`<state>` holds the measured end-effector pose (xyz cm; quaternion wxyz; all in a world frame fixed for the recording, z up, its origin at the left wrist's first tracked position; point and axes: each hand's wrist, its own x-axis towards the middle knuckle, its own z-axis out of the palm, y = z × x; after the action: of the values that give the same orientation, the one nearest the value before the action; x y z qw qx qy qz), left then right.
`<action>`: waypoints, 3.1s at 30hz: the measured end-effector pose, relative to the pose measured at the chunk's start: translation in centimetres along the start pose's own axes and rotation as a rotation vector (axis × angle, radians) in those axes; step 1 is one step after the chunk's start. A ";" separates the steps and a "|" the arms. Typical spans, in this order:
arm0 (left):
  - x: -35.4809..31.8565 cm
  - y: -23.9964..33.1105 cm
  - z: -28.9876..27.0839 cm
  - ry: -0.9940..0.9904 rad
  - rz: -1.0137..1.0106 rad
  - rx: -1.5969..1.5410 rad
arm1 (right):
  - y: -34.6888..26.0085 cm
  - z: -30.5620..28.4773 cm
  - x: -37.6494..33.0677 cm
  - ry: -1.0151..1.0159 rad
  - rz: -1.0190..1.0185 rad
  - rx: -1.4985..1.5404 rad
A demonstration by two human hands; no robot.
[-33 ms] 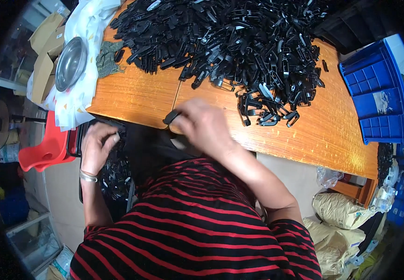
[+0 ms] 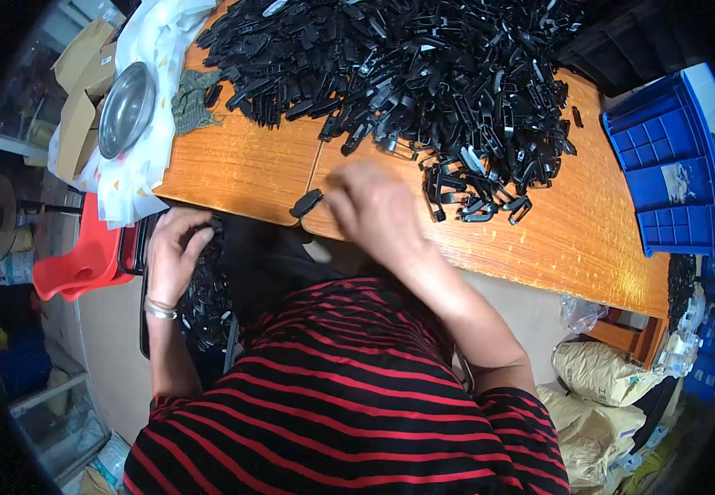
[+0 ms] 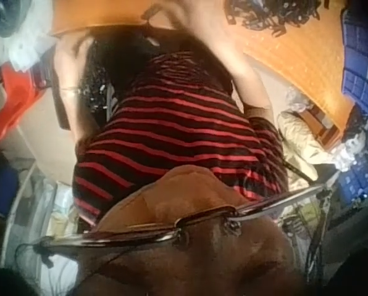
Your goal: Inspecting and sorting small black plastic components at a workbench.
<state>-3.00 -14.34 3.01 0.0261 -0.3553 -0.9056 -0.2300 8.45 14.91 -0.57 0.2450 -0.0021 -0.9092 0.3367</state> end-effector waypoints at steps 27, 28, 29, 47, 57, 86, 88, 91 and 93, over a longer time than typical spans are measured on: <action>5.9 6.8 10.9 -0.245 -0.191 -1.310 | 4.9 -4.6 7.2 -0.180 0.076 -0.003; 6.1 7.0 11.3 -0.197 -0.164 -1.420 | 4.6 -4.1 6.6 -0.098 0.163 0.174; 6.3 7.5 11.4 -0.203 -0.163 -1.422 | 4.1 -3.6 6.0 -0.013 0.256 0.348; 6.7 10.5 11.5 -0.024 -0.325 -1.748 | -0.7 0.4 0.4 0.196 0.134 0.397; 6.5 10.1 10.9 -0.011 -0.233 -1.580 | -1.5 -0.7 1.1 0.170 0.124 0.282; 4.9 10.6 10.2 -0.142 -0.185 -1.674 | -3.4 3.2 -0.8 0.144 0.119 0.265; 4.0 9.9 9.3 -0.119 -0.235 -1.671 | -3.6 3.6 -0.6 0.054 0.090 0.279; 2.4 6.1 6.3 -0.199 -0.305 -1.290 | -3.2 2.4 0.5 -0.261 0.094 0.352; 1.8 2.5 2.1 -0.457 -0.255 -0.657 | -1.4 1.9 1.3 -0.287 -0.062 0.218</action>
<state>-2.47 -10.71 2.48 -0.3188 -0.2717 -0.8033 -0.4233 6.69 12.90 -0.37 0.1219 0.1005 -0.8925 0.4224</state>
